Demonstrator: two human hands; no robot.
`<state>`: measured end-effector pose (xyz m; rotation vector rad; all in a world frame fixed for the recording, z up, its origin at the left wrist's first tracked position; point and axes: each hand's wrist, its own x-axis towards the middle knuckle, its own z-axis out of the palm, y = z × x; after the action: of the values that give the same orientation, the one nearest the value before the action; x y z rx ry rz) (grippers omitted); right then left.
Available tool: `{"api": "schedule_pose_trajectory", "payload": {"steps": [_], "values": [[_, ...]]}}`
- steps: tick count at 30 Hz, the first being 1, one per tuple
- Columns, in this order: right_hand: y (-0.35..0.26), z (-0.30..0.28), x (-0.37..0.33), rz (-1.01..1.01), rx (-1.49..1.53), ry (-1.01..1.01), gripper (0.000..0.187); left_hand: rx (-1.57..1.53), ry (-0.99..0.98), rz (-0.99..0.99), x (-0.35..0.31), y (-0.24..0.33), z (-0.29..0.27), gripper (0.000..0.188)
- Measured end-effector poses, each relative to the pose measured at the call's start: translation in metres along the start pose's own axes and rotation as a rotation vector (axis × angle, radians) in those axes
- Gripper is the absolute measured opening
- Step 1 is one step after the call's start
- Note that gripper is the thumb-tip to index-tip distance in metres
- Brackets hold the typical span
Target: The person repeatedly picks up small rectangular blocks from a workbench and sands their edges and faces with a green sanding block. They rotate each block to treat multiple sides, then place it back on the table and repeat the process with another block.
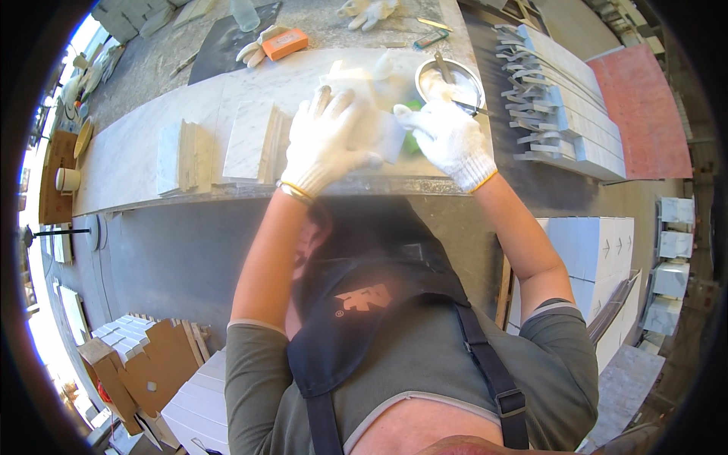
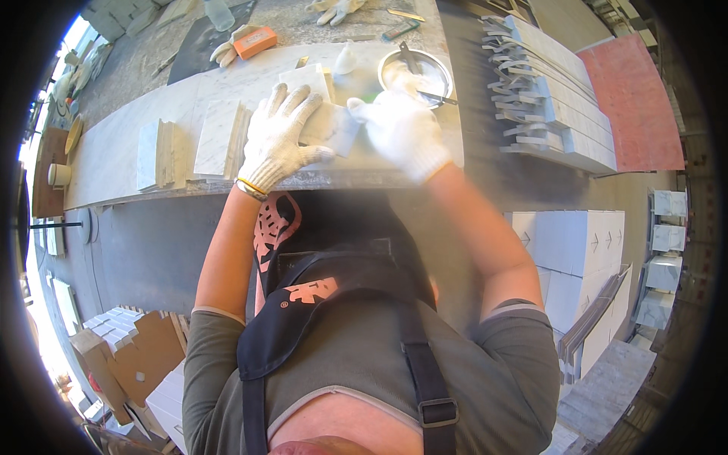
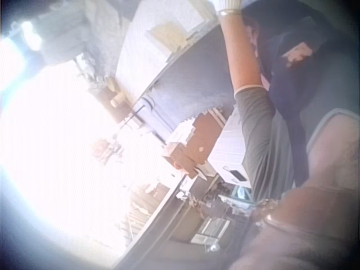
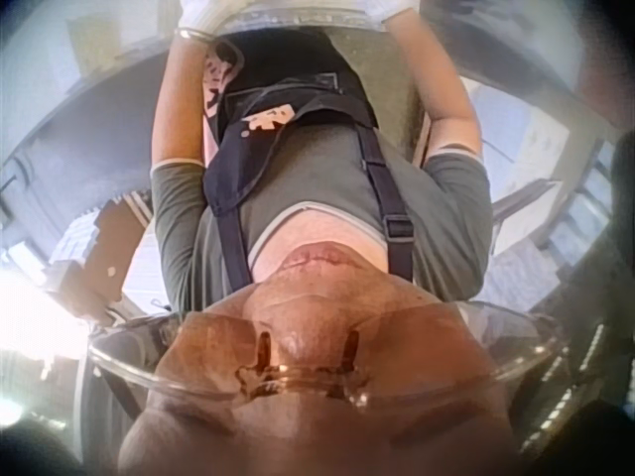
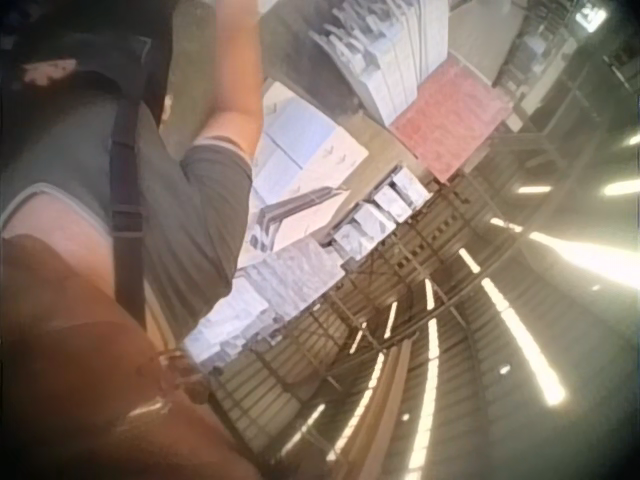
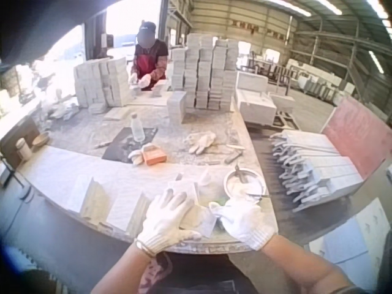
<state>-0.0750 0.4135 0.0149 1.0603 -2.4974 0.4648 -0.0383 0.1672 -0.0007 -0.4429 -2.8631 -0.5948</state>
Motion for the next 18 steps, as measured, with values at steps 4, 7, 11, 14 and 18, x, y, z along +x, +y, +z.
{"api": "schedule_pose_trajectory", "payload": {"steps": [4,7,11,14,18], "values": [[-0.007,-0.001,0.000,-0.099,-0.142,0.003,0.019,-0.022,-0.042,-0.019,0.000,-0.001,-0.001,0.092],[-0.017,-0.002,-0.010,-0.164,-0.004,0.012,0.021,-0.016,-0.038,-0.028,0.001,0.000,-0.001,0.092],[-0.007,0.000,-0.008,-0.039,-0.038,0.029,0.021,-0.013,-0.037,-0.024,0.001,0.000,0.001,0.092],[0.003,0.004,-0.002,-0.069,-0.073,0.013,0.020,-0.010,-0.032,-0.030,0.001,-0.002,0.002,0.092],[0.025,0.005,0.011,-0.011,-0.078,-0.099,0.020,0.015,-0.019,-0.020,0.000,-0.002,0.004,0.092]]}}
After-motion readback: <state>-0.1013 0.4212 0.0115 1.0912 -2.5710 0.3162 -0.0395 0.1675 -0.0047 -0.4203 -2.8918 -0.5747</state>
